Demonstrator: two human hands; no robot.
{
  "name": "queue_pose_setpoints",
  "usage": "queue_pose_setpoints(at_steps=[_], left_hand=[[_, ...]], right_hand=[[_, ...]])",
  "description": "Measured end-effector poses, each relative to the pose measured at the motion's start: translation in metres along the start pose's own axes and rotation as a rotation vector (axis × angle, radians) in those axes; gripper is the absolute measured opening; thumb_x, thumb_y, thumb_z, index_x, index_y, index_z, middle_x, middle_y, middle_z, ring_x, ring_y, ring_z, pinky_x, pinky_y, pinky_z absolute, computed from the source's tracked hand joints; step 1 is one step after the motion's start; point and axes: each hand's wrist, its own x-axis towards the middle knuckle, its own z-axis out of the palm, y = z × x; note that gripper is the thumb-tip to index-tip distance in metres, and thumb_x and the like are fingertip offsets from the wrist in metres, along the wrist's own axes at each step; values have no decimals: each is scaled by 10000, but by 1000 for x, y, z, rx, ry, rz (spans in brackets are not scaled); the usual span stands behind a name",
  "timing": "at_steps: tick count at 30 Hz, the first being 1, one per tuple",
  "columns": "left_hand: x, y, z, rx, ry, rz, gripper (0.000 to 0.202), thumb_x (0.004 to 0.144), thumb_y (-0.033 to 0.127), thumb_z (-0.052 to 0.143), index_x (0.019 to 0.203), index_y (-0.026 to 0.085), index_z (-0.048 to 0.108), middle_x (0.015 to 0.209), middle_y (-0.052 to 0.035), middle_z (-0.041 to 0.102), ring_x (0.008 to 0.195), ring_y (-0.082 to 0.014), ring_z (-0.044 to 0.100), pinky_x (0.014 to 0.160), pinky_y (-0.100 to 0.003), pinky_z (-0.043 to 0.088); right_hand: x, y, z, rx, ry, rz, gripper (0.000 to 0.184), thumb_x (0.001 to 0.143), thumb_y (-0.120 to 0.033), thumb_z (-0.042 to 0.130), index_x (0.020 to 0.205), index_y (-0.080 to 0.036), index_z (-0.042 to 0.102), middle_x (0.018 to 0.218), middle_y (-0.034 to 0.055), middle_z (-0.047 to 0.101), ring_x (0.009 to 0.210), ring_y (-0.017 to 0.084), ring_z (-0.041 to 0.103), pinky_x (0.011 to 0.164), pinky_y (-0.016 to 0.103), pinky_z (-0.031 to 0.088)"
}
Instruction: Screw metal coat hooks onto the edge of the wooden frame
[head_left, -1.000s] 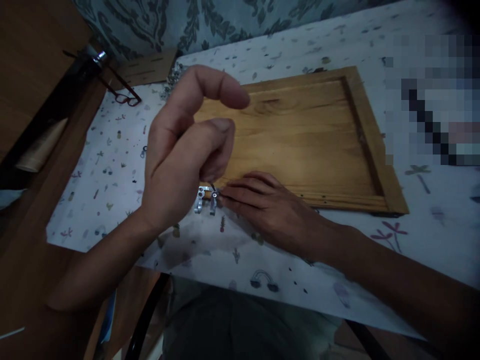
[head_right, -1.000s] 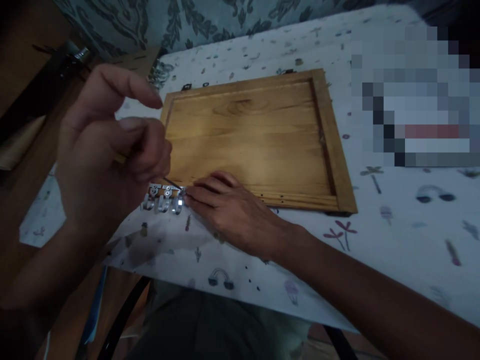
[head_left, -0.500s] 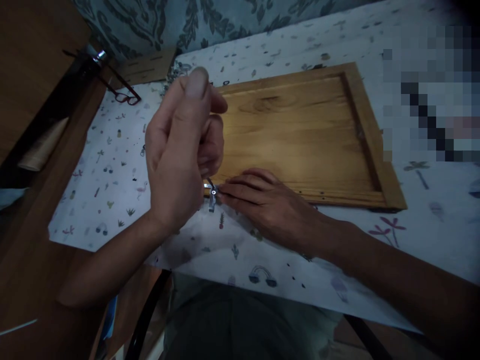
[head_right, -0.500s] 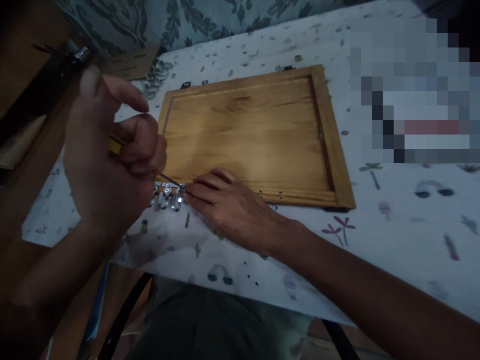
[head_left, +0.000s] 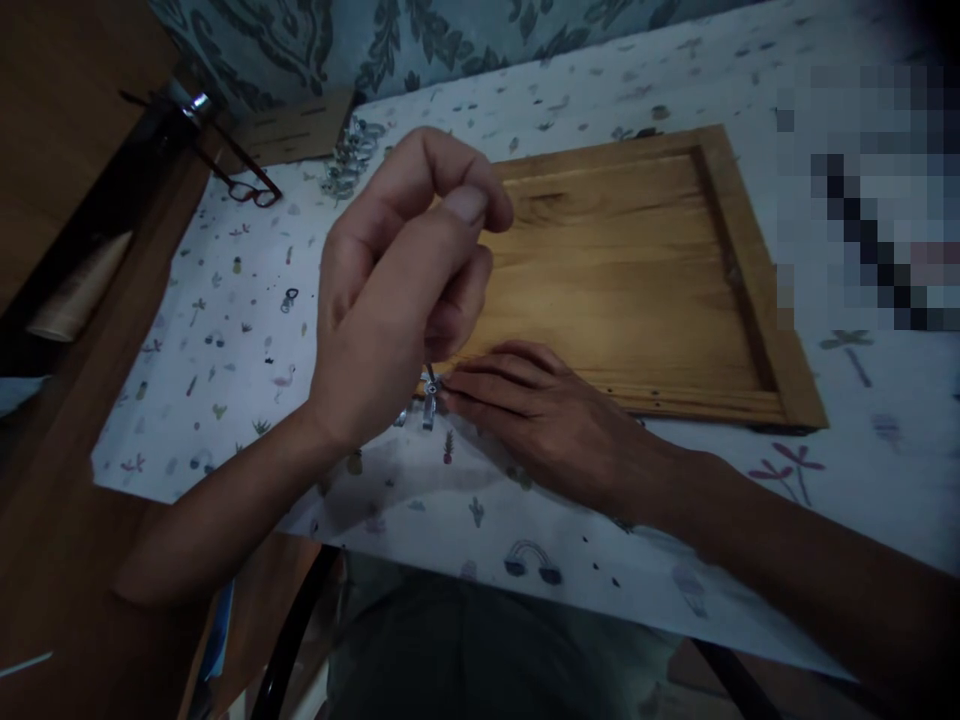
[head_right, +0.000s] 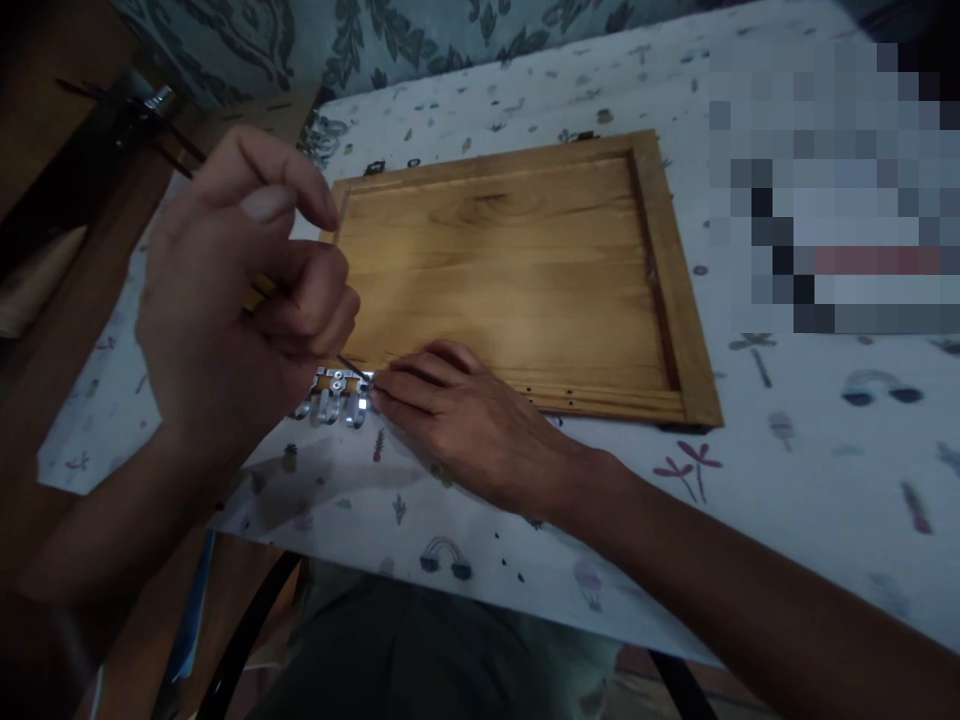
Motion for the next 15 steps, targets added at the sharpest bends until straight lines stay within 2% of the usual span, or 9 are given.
queue_pose_setpoints(at_steps=[3, 7, 14, 15], left_hand=[[-1, 3, 0, -7, -12, -10, 221, 892, 114, 455, 704, 179, 551, 531, 48, 322, 345, -42, 269, 340, -200, 189], [-3, 6, 1, -9, -26, -86, 216, 898, 74, 427, 731, 153, 539, 587, 39, 403, 356, -17, 306, 368, -156, 221], [-4, 13, -2, -23, -105, -90, 235, 922, 57, 426, 745, 149, 552, 459, 79, 303, 353, -33, 260, 371, -139, 224], [-5, 16, -6, -30, -47, -80, 260, 915, 35, 426, 722, 147, 559, 452, 81, 290, 340, -31, 239, 357, -140, 224]], right_hand=[[-1, 0, 1, 3, 5, -9, 320, 968, -99, 420, 1218, -65, 617, 1240, 106, 680, 1149, 275, 565, 982, 486, 465], [-1, 1, 1, -2, -6, 1, 328, 974, -113, 416, 1242, -95, 604, 1255, 99, 673, 1186, 264, 542, 1000, 487, 452], [-3, 2, 3, 4, -4, 4, 328, 972, -104, 423, 1251, -81, 596, 1276, 91, 662, 1190, 262, 528, 1021, 471, 424], [-3, 2, 3, 6, 2, 4, 328, 975, -107, 420, 1251, -81, 596, 1275, 90, 663, 1183, 260, 530, 1019, 469, 424]])
